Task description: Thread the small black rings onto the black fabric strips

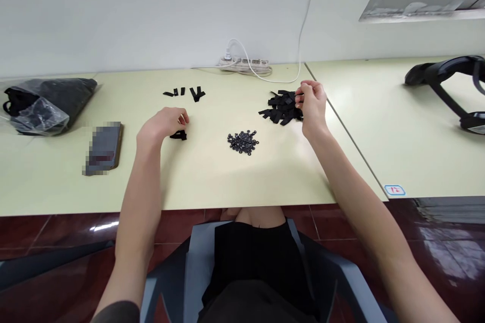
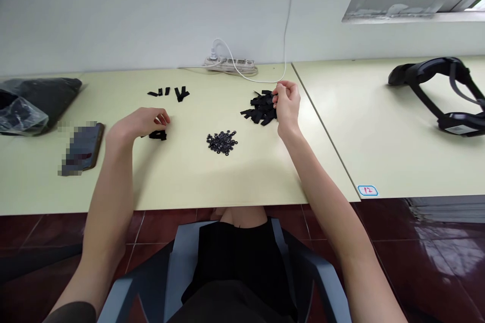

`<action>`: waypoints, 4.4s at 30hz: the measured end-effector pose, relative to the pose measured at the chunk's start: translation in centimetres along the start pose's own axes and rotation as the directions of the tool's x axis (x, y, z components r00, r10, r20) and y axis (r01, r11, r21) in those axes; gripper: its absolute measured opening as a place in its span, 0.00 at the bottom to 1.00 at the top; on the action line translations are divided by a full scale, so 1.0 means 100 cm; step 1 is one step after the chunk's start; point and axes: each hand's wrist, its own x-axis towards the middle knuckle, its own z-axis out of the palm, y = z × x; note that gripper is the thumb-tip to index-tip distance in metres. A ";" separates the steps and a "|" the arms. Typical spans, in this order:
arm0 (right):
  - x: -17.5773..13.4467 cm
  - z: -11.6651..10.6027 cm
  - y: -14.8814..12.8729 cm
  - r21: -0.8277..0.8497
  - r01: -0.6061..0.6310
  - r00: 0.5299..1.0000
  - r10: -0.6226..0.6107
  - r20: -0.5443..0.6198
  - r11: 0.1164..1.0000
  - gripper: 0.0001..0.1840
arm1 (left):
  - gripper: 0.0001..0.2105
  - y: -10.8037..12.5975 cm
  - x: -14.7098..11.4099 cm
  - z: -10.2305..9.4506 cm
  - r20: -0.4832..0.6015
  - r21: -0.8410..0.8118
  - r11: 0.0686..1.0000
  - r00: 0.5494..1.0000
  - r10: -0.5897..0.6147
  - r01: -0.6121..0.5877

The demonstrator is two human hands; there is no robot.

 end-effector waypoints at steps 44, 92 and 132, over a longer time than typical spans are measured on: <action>-0.091 0.054 -0.068 -0.017 0.355 0.644 -0.231 0.729 0.935 0.11 | 0.22 0.107 -0.009 0.071 -0.212 -0.880 0.390 0.960 0.186 -0.270; -0.099 0.060 -0.085 0.140 0.060 0.873 -0.120 0.473 0.988 0.25 | 0.14 0.120 -0.024 0.073 -0.303 -0.655 0.568 0.862 0.406 -0.498; -0.085 0.056 -0.051 0.179 -0.121 0.903 0.034 0.428 0.976 0.20 | 0.20 0.126 -0.029 0.087 -0.147 -0.743 0.535 0.878 0.456 -0.402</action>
